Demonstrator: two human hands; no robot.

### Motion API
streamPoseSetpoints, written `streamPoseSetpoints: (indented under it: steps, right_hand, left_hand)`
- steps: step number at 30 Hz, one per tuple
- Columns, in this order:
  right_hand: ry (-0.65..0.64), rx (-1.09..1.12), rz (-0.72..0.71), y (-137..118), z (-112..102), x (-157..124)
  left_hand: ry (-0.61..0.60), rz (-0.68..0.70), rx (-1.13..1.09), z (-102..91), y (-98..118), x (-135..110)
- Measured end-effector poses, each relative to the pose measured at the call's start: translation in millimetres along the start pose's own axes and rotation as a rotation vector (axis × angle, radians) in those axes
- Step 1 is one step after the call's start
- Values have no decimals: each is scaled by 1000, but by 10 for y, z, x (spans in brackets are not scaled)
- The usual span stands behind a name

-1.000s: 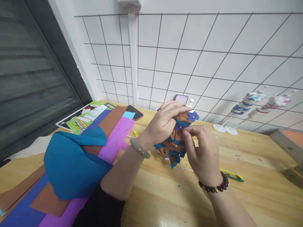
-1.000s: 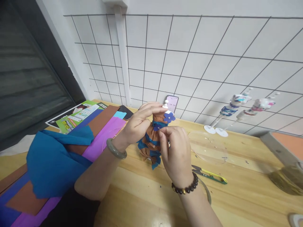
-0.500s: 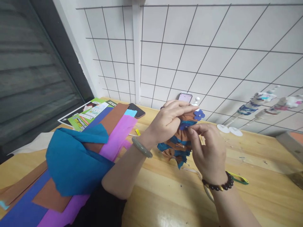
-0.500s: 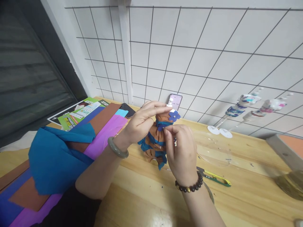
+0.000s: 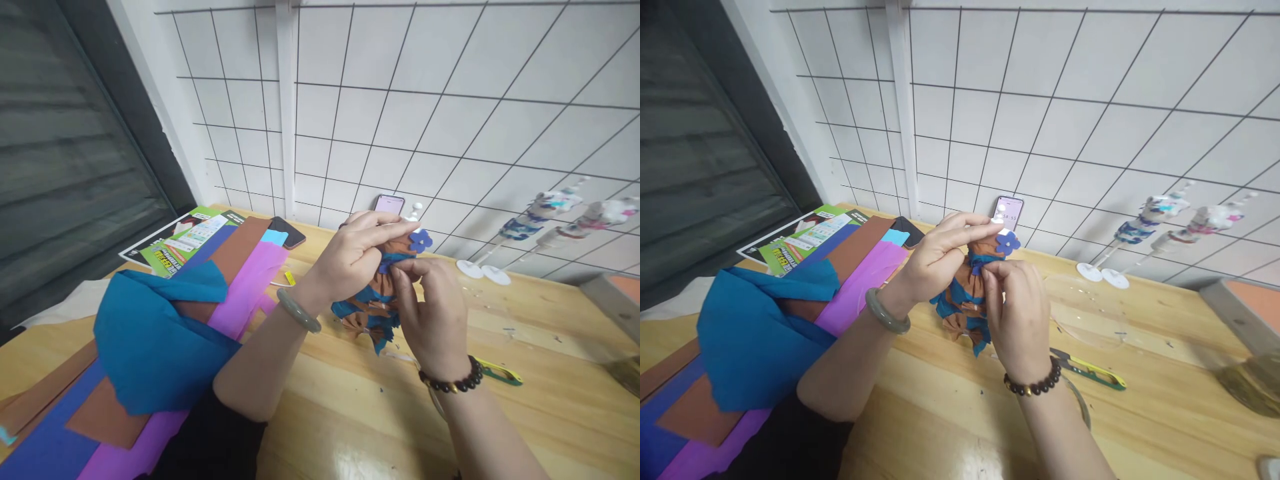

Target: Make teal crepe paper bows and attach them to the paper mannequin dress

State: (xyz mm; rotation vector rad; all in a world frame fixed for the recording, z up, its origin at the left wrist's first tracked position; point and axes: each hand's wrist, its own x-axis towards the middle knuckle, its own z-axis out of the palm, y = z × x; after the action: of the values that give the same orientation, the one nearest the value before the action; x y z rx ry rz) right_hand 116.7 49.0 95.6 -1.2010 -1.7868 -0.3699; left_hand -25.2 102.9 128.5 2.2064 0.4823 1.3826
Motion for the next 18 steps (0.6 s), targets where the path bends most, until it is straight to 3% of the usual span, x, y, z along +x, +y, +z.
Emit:
streamPoseSetpoints:
  steps: [13, 18]
  right_hand:
    - [7, 7, 16, -19, -1, 1]
    - [-4, 80, 114, -4, -42, 6]
  left_hand:
    - [-36, 10, 31, -30, -12, -2]
    - [-47, 23, 60, -34, -33, 4]
